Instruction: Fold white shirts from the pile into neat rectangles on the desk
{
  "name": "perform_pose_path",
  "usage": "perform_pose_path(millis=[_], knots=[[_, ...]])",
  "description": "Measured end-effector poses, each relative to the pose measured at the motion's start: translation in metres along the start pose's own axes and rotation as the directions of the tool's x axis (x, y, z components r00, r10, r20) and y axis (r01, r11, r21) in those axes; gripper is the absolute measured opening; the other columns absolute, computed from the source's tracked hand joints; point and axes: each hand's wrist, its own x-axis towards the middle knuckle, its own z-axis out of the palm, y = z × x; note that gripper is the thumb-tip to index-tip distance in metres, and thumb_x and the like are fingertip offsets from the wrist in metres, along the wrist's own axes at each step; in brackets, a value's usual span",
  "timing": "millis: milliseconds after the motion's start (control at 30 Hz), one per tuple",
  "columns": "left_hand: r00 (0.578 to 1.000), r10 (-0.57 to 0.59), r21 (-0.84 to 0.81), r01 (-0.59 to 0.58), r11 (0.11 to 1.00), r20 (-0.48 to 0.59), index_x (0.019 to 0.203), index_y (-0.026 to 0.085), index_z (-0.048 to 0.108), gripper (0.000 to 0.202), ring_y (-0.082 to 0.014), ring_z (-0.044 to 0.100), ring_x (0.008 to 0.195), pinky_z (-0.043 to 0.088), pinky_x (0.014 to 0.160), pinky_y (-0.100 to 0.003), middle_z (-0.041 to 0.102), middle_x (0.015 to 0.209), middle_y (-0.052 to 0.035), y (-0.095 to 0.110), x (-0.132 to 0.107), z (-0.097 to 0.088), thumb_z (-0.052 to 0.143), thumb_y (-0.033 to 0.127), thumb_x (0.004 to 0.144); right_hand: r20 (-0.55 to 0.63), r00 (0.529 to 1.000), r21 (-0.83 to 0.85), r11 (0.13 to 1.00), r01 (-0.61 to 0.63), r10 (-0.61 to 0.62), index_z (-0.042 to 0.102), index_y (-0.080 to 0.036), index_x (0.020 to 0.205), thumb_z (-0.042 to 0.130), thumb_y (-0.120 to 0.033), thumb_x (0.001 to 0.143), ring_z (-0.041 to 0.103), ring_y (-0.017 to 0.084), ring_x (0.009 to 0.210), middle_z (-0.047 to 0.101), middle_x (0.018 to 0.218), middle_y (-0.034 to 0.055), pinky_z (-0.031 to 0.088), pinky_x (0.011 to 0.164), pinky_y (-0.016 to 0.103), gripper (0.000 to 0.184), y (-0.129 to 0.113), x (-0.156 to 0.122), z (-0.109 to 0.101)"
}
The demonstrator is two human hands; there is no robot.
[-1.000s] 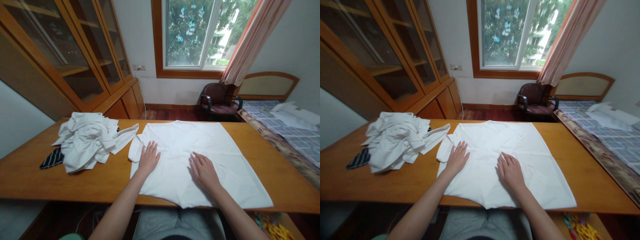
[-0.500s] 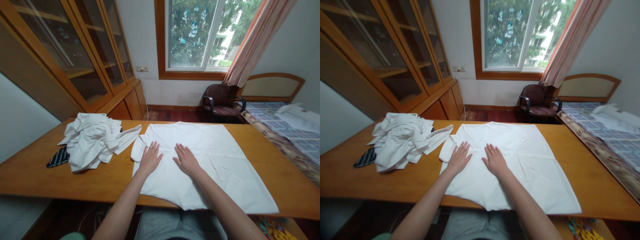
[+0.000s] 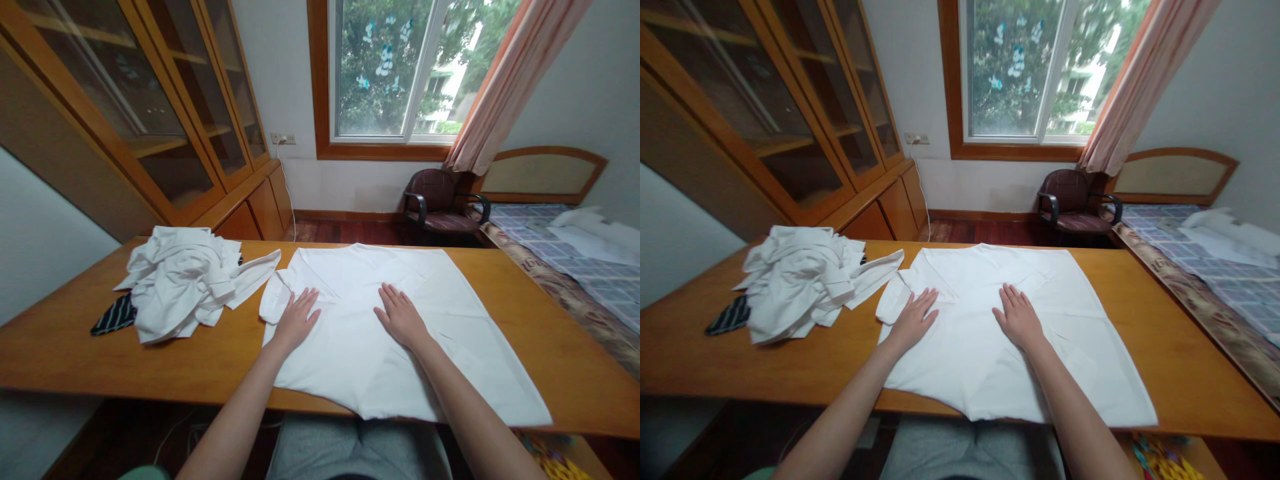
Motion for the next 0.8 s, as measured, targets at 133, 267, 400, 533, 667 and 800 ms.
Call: perform_pose_path(millis=[133,267,400,533,667,800], knots=[[0.996,0.053,-0.224,-0.035,0.974,0.077,0.147,0.022,0.048,0.049,-0.0205,0.041,0.145,0.027,0.124,-0.046,0.050,0.152,-0.0061,0.000,-0.020,-0.012,0.042,0.036,0.101,0.002,1.000,0.007,1.000,-0.013,0.013,0.041,-0.013,0.152,0.037,-0.046,0.102,0.031,0.028,0.149,0.033,0.161,0.0136,0.024,0.121,0.048,0.061,-0.002,0.001,0.001],[0.991,0.115,-0.279,-0.092,0.956,0.066,0.133,0.023,0.062,0.039,-0.0195,0.052,0.136,0.034,0.121,-0.045,0.059,0.144,-0.0042,0.002,-0.045,-0.021,0.045,0.032,0.099,0.008,1.000,0.018,1.000,-0.024,0.024,0.041,-0.012,0.152,0.037,-0.046,0.102,0.031,0.028,0.150,0.035,0.161,0.0140,0.024,0.121,0.048,0.061,-0.003,0.001,0.000],[0.993,-0.035,-0.255,0.006,0.967,-0.111,0.111,0.022,0.072,0.032,-0.0189,0.068,0.108,0.053,0.099,-0.035,0.074,0.116,-0.0050,-0.002,-0.060,-0.033,0.043,0.033,0.099,0.014,0.999,0.025,0.999,-0.031,0.031,0.041,-0.012,0.152,0.036,-0.046,0.102,0.030,0.027,0.150,0.033,0.161,0.0137,0.023,0.121,0.048,0.062,-0.004,0.001,-0.002],[0.909,-0.224,-0.092,0.204,0.975,-0.353,0.104,0.018,0.069,0.028,-0.0248,0.066,0.093,0.053,0.090,-0.040,0.070,0.097,-0.0092,-0.020,-0.064,-0.046,0.048,0.032,0.094,0.008,0.999,0.035,0.999,-0.040,0.040,0.041,-0.011,0.152,0.036,-0.046,0.102,0.029,0.027,0.150,0.035,0.160,0.0142,0.023,0.121,0.049,0.062,-0.007,0.002,-0.001],[0.833,-0.375,-0.050,0.389,0.920,-0.408,0.117,0.015,0.062,0.038,-0.0273,0.064,0.088,0.054,0.089,-0.044,0.062,0.096,-0.0106,-0.044,-0.065,-0.045,0.056,0.034,0.085,0.009,0.999,0.040,0.998,-0.051,0.051,0.041,-0.010,0.152,0.038,-0.045,0.102,0.029,0.028,0.150,0.035,0.160,0.0149,0.022,0.122,0.048,0.061,-0.010,0.004,0.000],[0.789,-0.474,-0.168,0.445,0.880,-0.391,0.133,0.012,0.050,0.060,-0.0264,0.066,0.088,0.055,0.087,-0.044,0.060,0.110,-0.0147,-0.057,-0.062,-0.039,0.063,0.035,0.079,0.011,0.998,0.054,0.997,-0.062,0.062,0.041,-0.013,0.152,0.039,-0.045,0.101,0.029,0.027,0.150,0.034,0.161,0.0136,0.021,0.122,0.048,0.060,-0.012,0.006,0.000]])
